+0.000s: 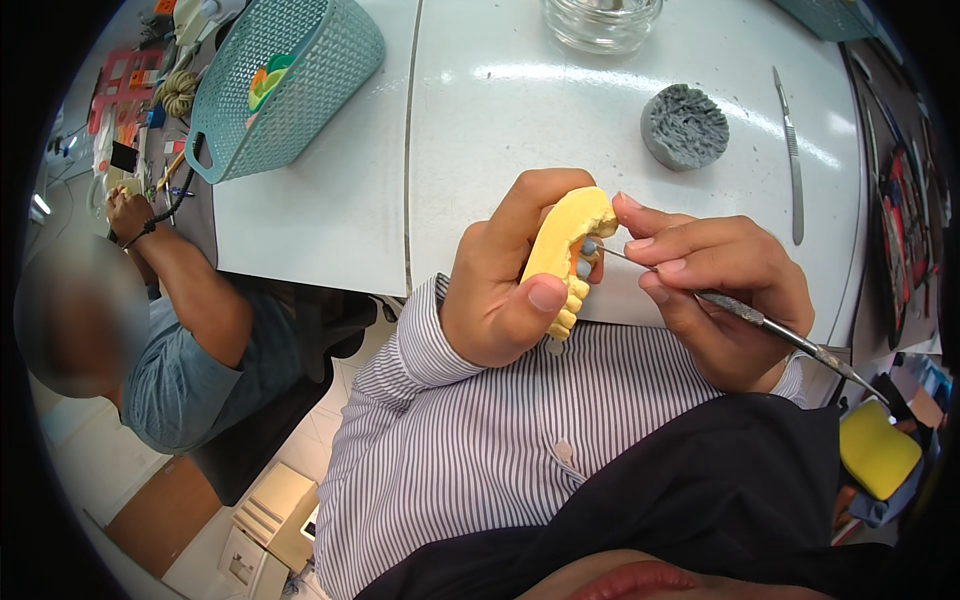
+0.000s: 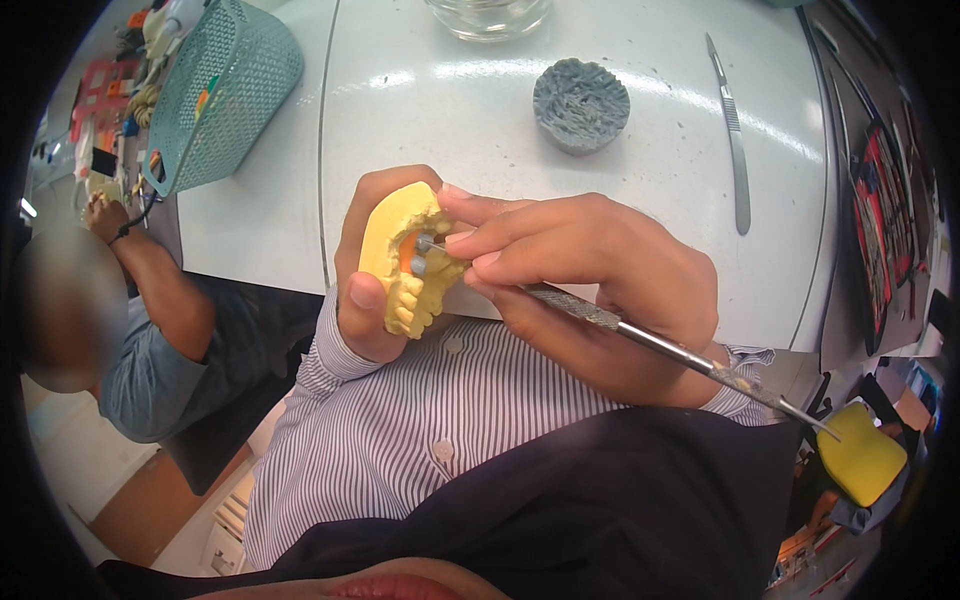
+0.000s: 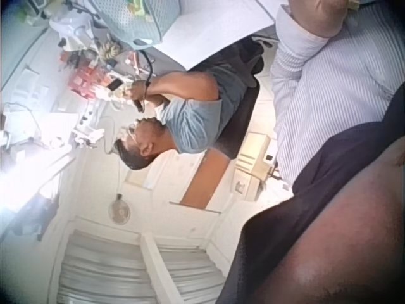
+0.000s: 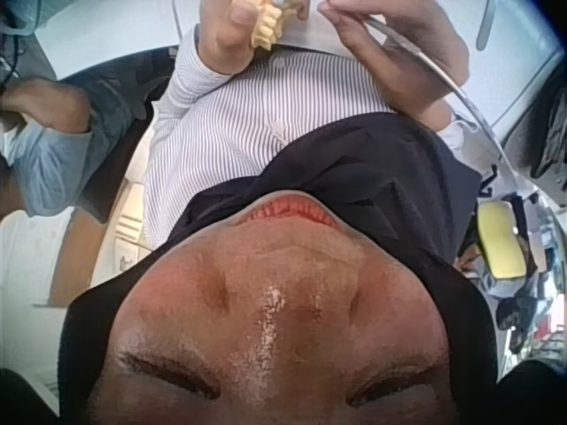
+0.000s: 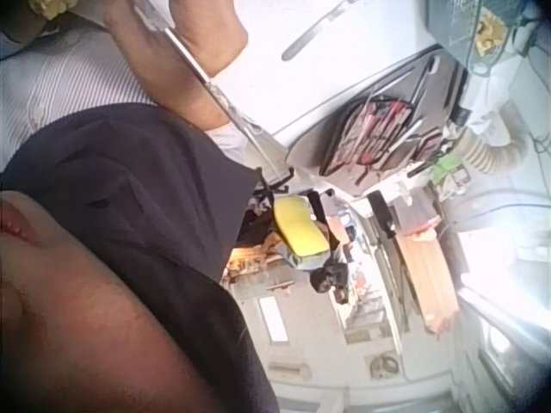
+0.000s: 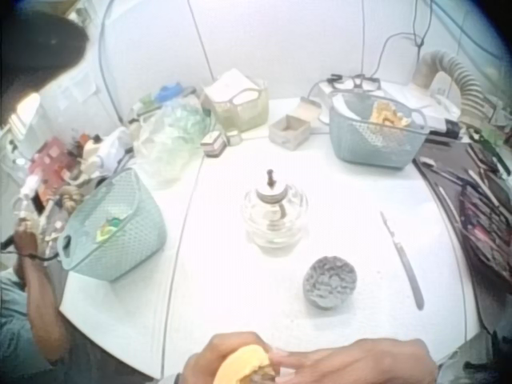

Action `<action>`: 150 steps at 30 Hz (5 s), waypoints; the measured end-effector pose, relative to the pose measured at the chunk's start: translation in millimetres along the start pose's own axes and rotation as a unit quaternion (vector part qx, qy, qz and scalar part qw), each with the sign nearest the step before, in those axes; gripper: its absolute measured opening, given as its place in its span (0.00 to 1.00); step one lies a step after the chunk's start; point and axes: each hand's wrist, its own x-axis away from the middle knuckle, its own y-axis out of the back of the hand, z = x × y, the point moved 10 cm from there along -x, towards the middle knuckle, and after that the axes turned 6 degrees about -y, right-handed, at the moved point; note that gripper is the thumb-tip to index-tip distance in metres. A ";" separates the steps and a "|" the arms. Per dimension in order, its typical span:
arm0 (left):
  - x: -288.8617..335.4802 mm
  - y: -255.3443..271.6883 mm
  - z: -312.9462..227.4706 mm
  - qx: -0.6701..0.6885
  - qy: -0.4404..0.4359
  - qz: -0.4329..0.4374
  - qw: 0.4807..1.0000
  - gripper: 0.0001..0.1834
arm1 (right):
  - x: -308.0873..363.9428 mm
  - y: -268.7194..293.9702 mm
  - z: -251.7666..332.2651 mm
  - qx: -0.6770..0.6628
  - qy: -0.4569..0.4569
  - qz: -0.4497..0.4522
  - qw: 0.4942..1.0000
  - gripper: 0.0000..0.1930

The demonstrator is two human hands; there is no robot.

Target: The person holds a yellow dental cast in their left hand and uses a metal tool in their right hand to scrape and shape the surface of the cast. They rotate the cast to access different areas while working on the teeth impressions.

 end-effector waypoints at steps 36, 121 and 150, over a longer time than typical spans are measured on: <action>-0.7 -1.9 0.9 -0.004 -0.020 0.000 1.000 0.32 | 3.3 -0.3 -7.6 0.000 -0.026 -0.008 1.000 0.11; 0.3 -10.9 21.8 0.267 0.174 0.018 0.948 0.25 | 12.7 23.5 -18.8 -0.087 -0.022 -0.147 0.985 0.06; 0.9 19.3 -17.0 -0.120 -0.079 0.020 0.989 0.20 | 2.3 -4.0 -13.4 0.031 0.013 -0.039 0.999 0.08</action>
